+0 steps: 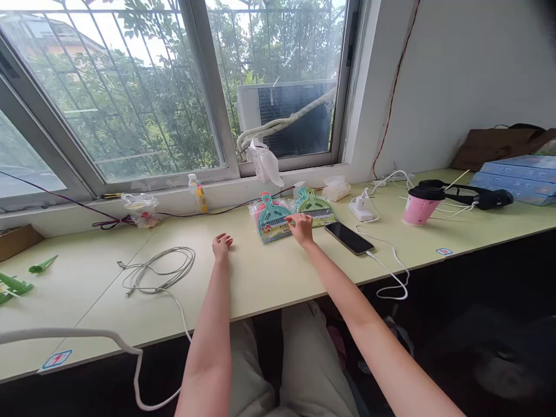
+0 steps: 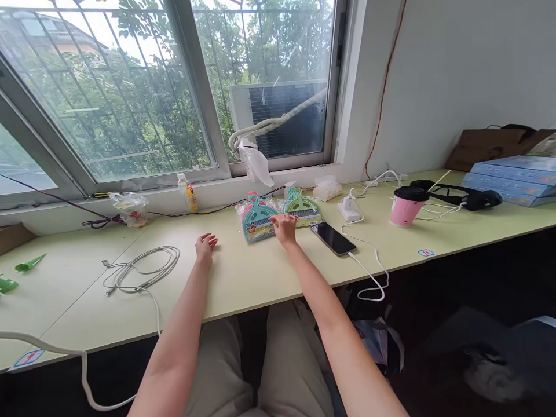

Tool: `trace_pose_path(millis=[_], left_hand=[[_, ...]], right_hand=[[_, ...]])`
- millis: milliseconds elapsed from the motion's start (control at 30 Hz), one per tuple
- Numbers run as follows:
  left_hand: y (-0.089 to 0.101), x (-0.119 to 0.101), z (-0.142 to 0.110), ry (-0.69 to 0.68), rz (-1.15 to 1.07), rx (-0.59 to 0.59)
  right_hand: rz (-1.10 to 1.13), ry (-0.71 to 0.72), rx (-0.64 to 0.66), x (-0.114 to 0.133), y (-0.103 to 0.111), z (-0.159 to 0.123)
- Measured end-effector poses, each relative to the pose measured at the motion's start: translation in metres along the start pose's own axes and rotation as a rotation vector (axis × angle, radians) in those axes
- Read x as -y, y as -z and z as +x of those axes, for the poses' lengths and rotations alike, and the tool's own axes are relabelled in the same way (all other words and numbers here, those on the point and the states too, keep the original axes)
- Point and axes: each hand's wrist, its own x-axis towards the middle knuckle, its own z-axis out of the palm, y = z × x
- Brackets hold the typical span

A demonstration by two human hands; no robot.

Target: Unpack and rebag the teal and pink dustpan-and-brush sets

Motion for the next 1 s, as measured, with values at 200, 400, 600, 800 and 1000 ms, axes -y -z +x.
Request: trace_pose_path(millis=[200,400,600,800,1000], left_hand=[[-0.008,0.003,-0.007,-0.062,0.106,0.03],[-0.015,0.004,-0.014,-0.128,0.327,0.099],[-0.013,0.002,-0.017,-0.14,0.379,0.11],[-0.013,0.001,-0.019,-0.16,0.406,0.042],[-0.02,0.001,-0.026,-0.215,0.399,0.005]], right_hand=[[0.019,-0.209,-0.108,-0.012,0.01,0.012],[-0.106,-0.359,-0.002,-0.019,0.01,0.01],[-0.302,-0.412,0.22,-0.015,0.003,0.005],[-0.248,-0.512,0.393,-0.009,0.014,0.01],[-0.204,-0.439,0.49,-0.002,0.016,0.01]])
